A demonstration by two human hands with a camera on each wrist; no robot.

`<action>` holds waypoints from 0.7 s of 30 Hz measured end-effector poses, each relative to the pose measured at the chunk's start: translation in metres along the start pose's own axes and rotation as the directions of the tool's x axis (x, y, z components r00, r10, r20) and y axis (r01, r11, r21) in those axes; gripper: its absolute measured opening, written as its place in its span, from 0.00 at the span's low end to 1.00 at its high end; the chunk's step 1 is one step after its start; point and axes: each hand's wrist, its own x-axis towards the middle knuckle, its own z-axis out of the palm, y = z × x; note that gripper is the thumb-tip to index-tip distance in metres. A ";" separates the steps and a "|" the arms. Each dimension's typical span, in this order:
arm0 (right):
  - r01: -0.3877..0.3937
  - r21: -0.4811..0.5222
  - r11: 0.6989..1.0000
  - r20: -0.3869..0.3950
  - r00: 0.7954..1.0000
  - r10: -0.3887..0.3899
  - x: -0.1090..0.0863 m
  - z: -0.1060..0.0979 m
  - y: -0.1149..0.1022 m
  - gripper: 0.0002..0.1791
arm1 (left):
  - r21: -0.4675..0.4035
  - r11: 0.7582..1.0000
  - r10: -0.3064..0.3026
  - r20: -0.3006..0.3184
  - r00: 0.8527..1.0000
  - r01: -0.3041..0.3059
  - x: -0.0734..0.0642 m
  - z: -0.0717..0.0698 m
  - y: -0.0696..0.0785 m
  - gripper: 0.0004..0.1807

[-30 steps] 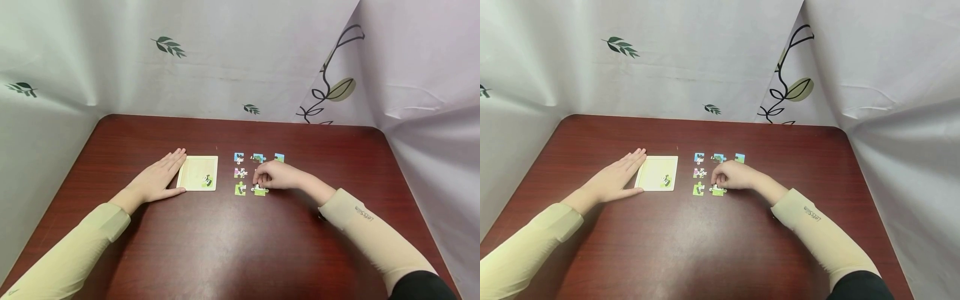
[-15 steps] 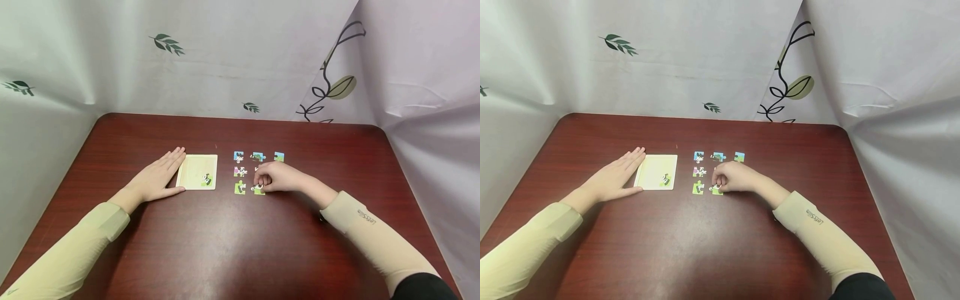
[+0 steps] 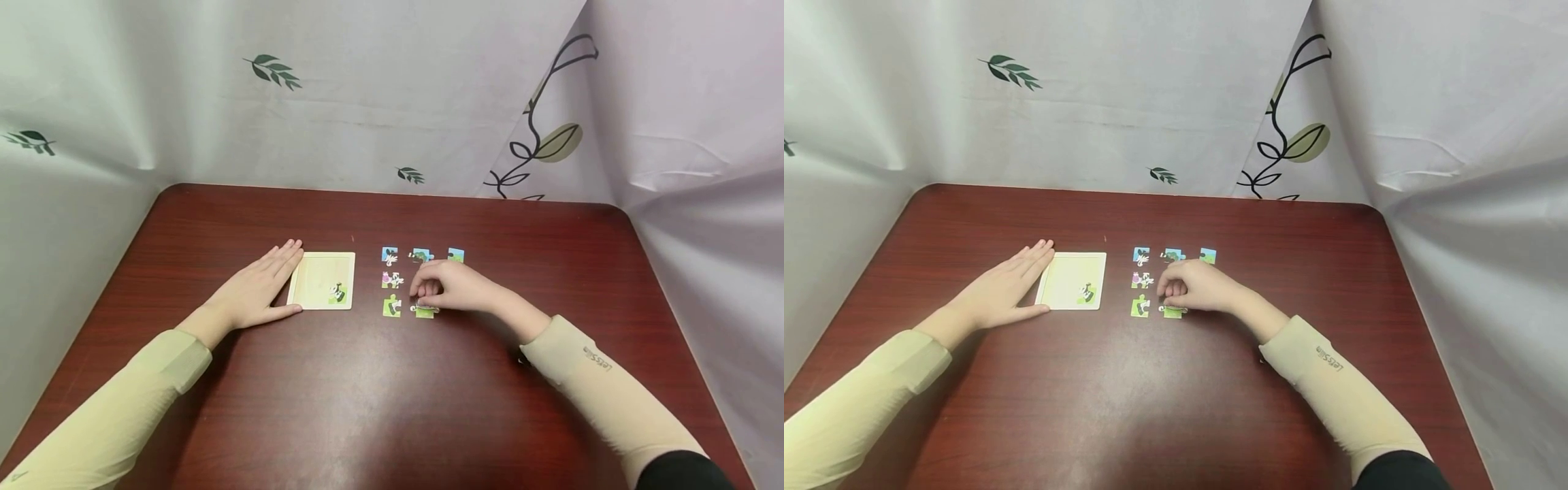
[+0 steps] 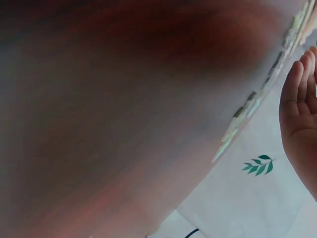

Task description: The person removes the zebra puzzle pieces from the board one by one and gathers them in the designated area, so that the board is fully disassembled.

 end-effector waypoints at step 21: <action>0.009 0.078 0.997 0.037 0.999 -0.012 0.071 0.021 -0.027 0.06 | -0.002 1.000 0.005 0.003 1.000 -0.005 0.000 -0.004 0.003 0.57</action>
